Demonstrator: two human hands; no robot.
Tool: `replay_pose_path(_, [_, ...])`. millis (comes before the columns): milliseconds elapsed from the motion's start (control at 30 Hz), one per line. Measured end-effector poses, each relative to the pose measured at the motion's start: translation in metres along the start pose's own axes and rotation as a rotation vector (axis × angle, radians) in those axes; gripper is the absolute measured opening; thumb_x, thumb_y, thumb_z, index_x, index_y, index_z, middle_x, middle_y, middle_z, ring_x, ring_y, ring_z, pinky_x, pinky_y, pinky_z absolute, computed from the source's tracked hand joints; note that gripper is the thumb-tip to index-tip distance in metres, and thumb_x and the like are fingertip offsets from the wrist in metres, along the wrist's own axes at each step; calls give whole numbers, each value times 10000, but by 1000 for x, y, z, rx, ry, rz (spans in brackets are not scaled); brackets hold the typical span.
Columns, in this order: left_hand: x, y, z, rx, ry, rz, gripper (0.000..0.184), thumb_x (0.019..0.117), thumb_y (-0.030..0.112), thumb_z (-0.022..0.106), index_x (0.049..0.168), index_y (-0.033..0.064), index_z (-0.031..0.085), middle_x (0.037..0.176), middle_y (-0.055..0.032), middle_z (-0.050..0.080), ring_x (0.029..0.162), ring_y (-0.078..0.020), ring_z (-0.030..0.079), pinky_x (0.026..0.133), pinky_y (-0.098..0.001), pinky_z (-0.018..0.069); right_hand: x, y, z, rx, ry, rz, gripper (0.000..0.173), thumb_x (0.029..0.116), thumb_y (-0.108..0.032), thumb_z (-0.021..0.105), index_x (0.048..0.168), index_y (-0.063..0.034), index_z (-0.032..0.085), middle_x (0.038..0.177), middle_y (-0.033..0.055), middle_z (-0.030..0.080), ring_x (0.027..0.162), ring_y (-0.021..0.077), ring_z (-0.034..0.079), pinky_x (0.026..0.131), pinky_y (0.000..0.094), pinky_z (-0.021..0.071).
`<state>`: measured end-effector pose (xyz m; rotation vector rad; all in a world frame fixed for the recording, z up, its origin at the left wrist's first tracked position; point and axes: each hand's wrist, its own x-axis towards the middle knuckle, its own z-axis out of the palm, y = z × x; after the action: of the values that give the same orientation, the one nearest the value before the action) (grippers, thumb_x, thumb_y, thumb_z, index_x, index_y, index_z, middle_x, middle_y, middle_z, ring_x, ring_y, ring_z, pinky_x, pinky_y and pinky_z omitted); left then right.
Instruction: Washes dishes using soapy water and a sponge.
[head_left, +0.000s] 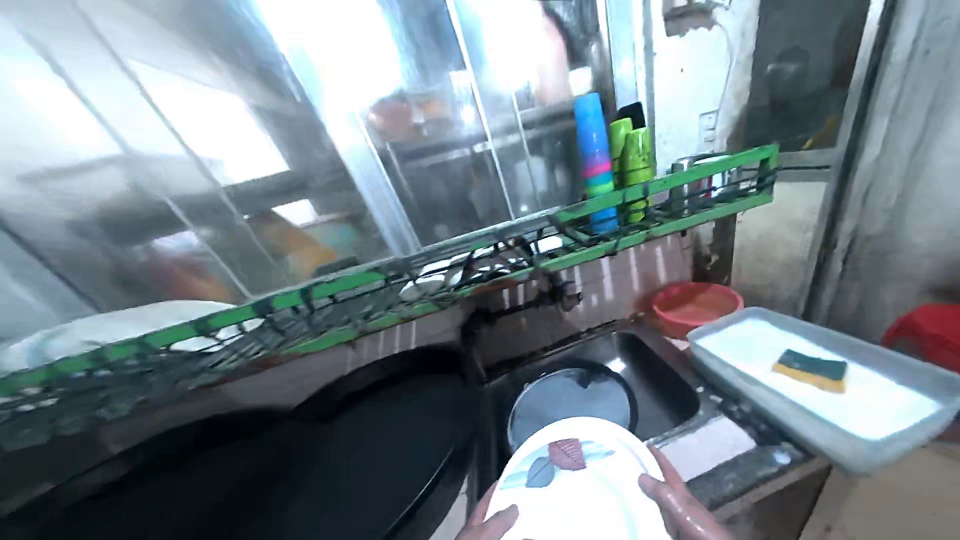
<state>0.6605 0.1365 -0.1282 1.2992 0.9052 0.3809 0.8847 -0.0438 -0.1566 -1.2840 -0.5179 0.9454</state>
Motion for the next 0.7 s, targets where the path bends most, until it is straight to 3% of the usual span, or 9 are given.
replay_pose_path(133, [83,30,93,-47,-112,-24,673,1017,157,576,1595,127,233,1255,-204,651,1087,-273,686,929,-470,581,33,-61,-86,-170,110,8,965,922,-376,614,1653,-162,20,1526,211,445,1216,245,622,949,433,564])
replay_pose_path(200, [122,38,130,-75,-162,-22,725,995,143,615,1602,146,219,1278,-205,640,1099,-280,682,930,-474,583,48,-86,-120,-298,154,23,1033,878,-447,652,1662,-210,22,1555,214,419,1143,276,649,860,472,575])
replay_pose_path(267, [157,42,162,-118,-199,-38,766,995,156,632,1618,178,186,1311,-205,624,1117,-287,678,933,-480,582,65,-106,-141,-381,182,8,1020,880,-479,644,1662,-209,47,1584,188,386,1054,242,661,765,439,580])
replay_pose_path(367, [211,42,195,-205,-258,-20,743,1010,174,621,1616,179,192,1306,-200,630,1107,-285,685,923,-476,589,98,-127,-160,-450,227,-30,975,879,-475,628,1657,-191,113,1646,129,325,1278,241,589,918,457,571])
replay_pose_path(433, [249,39,211,-257,-274,-8,741,1011,181,623,1619,182,200,1344,-204,611,1143,-294,670,943,-485,579,129,-138,-167,-532,263,-64,925,899,-475,600,1654,-180,155,1630,141,359,1373,255,520,1042,489,504])
replay_pose_path(600, [330,19,248,-348,-224,-28,762,1023,260,608,1632,138,166,1529,-215,450,1338,-323,526,1065,-517,484,210,-171,-163,-891,272,-34,726,994,-478,539,1625,-213,296,1465,207,548,1304,345,579,1060,574,465])
replay_pose_path(700, [357,5,267,-373,-151,-52,630,1066,298,541,1579,32,288,1530,-229,443,1378,-320,473,1123,-502,418,267,-180,-154,-1126,215,46,634,1012,-508,535,1582,-259,408,1479,165,555,1328,377,553,1083,610,433])
